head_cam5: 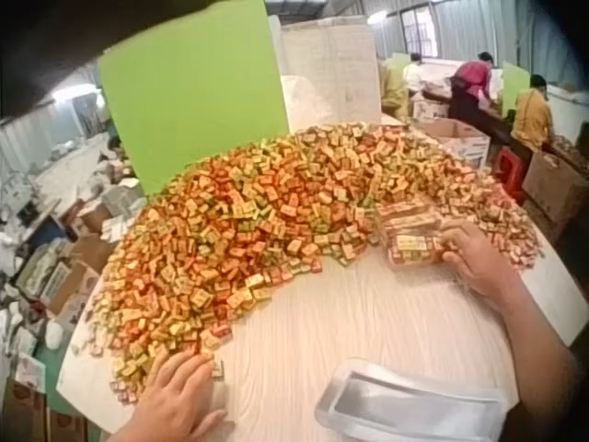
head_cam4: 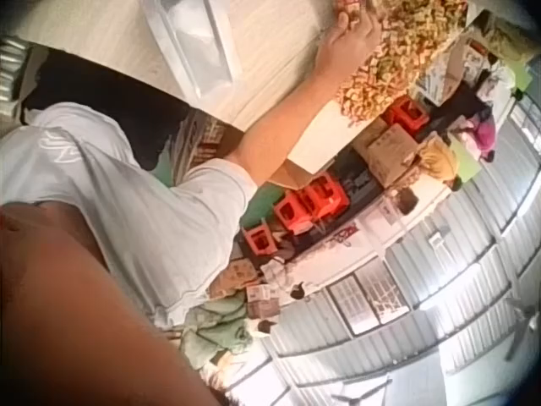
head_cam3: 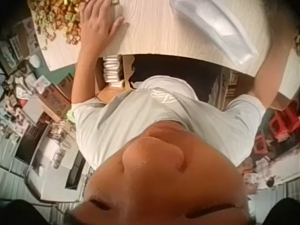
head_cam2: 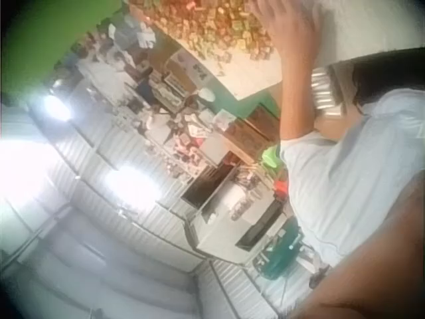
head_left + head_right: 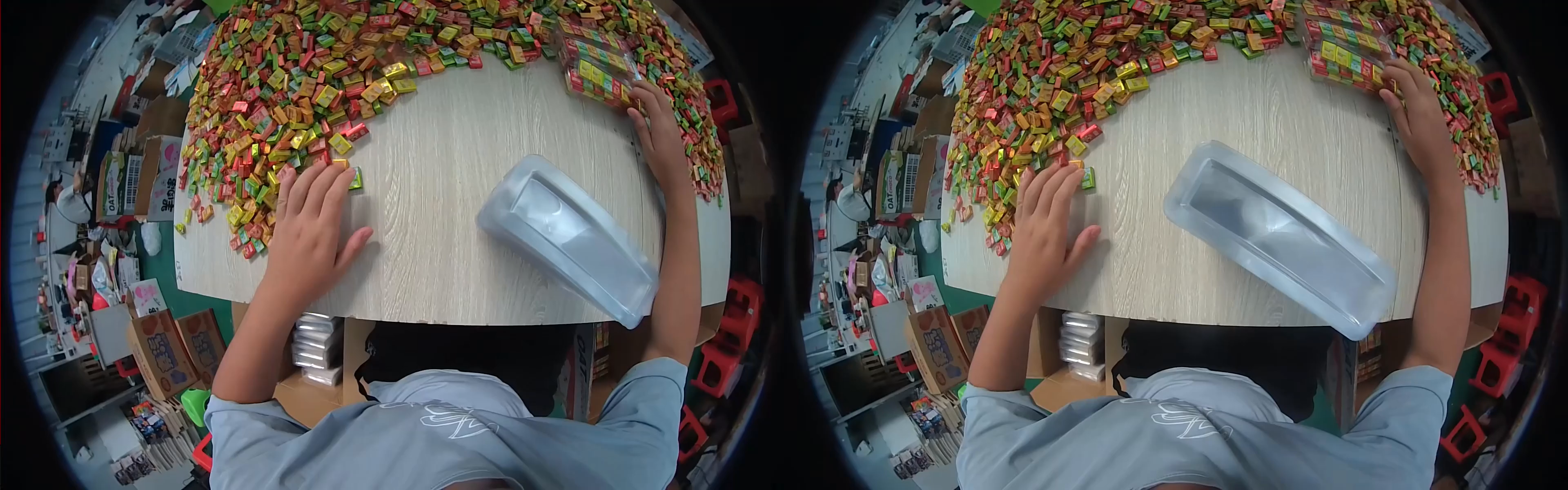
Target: Sorting small colorful wrapped items and placing them into a plastic tray.
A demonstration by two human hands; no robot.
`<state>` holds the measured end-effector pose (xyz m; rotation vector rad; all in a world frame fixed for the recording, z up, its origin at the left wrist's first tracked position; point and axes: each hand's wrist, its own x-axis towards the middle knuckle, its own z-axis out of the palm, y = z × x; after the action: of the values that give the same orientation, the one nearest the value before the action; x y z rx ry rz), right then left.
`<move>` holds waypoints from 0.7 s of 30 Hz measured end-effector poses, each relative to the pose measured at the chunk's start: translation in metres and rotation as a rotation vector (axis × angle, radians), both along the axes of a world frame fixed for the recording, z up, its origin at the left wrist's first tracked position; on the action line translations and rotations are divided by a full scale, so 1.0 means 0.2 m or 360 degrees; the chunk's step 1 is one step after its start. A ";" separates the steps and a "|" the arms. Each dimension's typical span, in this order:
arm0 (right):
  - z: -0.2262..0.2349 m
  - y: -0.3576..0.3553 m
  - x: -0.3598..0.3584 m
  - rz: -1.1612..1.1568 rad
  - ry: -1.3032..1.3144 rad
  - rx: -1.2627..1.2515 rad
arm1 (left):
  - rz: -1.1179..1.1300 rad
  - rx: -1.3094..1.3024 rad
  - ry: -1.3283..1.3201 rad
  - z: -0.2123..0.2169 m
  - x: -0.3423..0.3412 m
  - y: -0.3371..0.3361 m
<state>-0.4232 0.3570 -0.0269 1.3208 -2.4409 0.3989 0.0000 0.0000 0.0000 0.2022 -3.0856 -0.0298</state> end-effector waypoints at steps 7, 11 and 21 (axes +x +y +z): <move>0.01 0.01 0.01 0.0069 -0.0125 -0.0056 | 0.0154 -0.0166 0.0127 -0.09 -0.11 0.00; 0.01 0.02 0.01 0.0086 -0.0139 -0.0069 | 0.0132 -0.0093 0.0045 -0.08 -0.11 0.01; 0.00 0.01 0.03 0.0071 -0.0164 -0.0104 | -0.0142 0.0232 0.0057 -0.07 -0.10 0.07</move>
<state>-0.4180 0.3581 -0.0262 1.3608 -2.4621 0.5661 -0.0206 0.0147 -0.0140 0.0685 -3.0557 -0.2596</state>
